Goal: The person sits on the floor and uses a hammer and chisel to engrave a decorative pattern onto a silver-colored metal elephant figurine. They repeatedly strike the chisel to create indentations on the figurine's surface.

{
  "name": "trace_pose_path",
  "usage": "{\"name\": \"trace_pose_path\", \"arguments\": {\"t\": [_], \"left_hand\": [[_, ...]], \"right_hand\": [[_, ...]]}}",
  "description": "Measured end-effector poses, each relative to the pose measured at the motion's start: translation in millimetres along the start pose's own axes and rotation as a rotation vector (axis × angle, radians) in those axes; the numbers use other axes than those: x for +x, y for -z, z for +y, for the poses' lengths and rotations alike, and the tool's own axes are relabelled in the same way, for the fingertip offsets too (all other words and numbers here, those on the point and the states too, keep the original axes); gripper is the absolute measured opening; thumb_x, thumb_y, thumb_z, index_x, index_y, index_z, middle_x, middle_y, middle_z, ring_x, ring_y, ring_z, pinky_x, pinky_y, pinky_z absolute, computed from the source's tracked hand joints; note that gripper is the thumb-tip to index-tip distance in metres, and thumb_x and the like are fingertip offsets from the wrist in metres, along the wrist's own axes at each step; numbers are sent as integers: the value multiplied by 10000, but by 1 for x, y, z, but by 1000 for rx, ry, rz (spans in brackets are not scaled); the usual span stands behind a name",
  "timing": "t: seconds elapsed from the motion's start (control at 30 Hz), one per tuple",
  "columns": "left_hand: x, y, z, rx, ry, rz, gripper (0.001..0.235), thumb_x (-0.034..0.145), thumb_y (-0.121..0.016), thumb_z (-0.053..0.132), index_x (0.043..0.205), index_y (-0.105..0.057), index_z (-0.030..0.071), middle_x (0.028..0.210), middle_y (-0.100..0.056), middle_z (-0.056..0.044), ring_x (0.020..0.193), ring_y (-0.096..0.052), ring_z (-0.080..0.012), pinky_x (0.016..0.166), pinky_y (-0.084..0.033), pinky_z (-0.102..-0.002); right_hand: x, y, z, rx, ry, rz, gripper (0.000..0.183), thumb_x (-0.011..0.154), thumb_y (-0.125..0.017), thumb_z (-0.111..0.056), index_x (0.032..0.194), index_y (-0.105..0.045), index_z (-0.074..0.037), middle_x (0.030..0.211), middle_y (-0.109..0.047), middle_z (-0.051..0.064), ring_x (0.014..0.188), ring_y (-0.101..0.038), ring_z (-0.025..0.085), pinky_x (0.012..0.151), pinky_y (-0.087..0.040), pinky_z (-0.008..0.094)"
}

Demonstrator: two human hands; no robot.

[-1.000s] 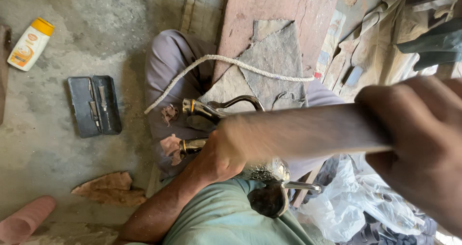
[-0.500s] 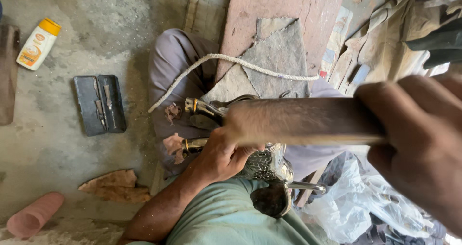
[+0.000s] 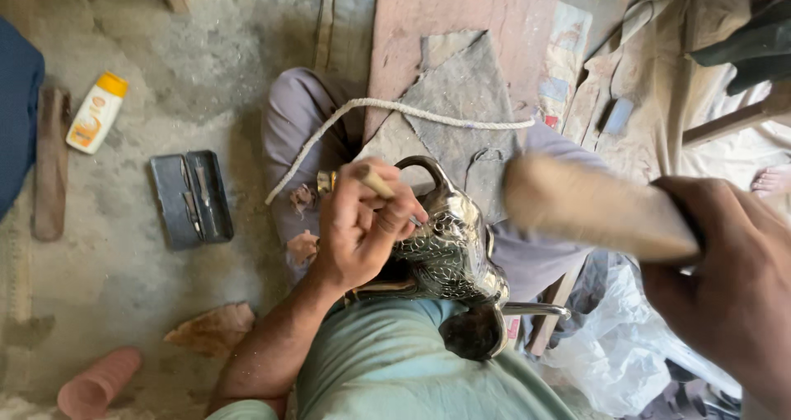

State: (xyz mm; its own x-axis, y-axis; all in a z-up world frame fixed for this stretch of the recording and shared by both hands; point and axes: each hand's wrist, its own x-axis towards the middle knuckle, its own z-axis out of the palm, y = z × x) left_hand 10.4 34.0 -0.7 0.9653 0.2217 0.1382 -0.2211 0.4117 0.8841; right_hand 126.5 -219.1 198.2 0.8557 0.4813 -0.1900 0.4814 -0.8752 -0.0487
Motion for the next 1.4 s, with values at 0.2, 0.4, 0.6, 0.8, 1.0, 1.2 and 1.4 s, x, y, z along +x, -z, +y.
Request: {"name": "trace_pose_path", "arguments": {"t": [0.2, 0.4, 0.6, 0.8, 1.0, 1.2, 1.4], "left_hand": [[26, -8, 12, 433, -145, -445, 294, 1025, -726, 209, 1235, -582, 61, 884, -694, -46, 760, -706, -128, 646, -563, -294], [35, -12, 15, 395, -201, -577, 257, 1038, -719, 192, 1243, -590, 108, 966, -716, -60, 797, -719, -156, 663, -569, -305], [35, -7, 11, 429, -151, -612, 297, 1000, -738, 163, 1245, -589, 89, 975, -716, -92, 785, -735, -163, 644, -563, -316], [37, -3, 4, 450, -143, -635, 242, 991, -747, 162, 1171, -601, 91, 947, -722, -83, 786, -745, -176, 646, -569, -327], [37, -3, -3, 391, -168, -660, 218, 1020, -717, 169, 1176, -580, 99, 991, -728, -54, 844, -773, -161, 692, -631, -307], [36, 0, -2, 428, -134, -659, 219, 992, -750, 150, 1162, -617, 113, 981, -727, -65, 815, -757, -154, 674, -603, -302], [37, -3, 2, 399, -130, -644, 322, 1006, -725, 163, 1287, -581, 102, 1049, -731, -72, 887, -769, -151, 719, -621, -286]], "right_hand": [[-30, -4, 7, 173, -275, -130, 857, 747, -737, -79, 1558, -460, -85, 1063, -686, 178, 847, -715, 343, 763, -579, 471], [-54, 2, -1, -20, 45, 112, 808, 684, -686, -76, 1464, -472, -80, 1127, -648, 200, 982, -675, 422, 824, -551, 510], [-60, -9, -11, 431, -212, 79, 808, 812, -727, -150, 1522, -361, -30, 1215, -641, 187, 1016, -698, 303, 778, -609, 431], [-62, -16, 0, -142, -24, -4, 848, 748, -782, -136, 1504, -399, -114, 1171, -684, 178, 1000, -708, 343, 872, -593, 490], [-55, -17, -5, -247, 5, 25, 772, 764, -716, -118, 1502, -507, -31, 1167, -690, 211, 982, -685, 329, 882, -570, 454], [-49, -9, -17, 91, -191, 24, 847, 776, -742, -192, 1543, -401, -78, 1143, -653, 144, 986, -673, 291, 863, -567, 446], [-43, -8, -19, 148, -322, -31, 666, 790, -761, -153, 1407, -511, -132, 1104, -696, 87, 924, -734, 269, 779, -631, 427]]}}
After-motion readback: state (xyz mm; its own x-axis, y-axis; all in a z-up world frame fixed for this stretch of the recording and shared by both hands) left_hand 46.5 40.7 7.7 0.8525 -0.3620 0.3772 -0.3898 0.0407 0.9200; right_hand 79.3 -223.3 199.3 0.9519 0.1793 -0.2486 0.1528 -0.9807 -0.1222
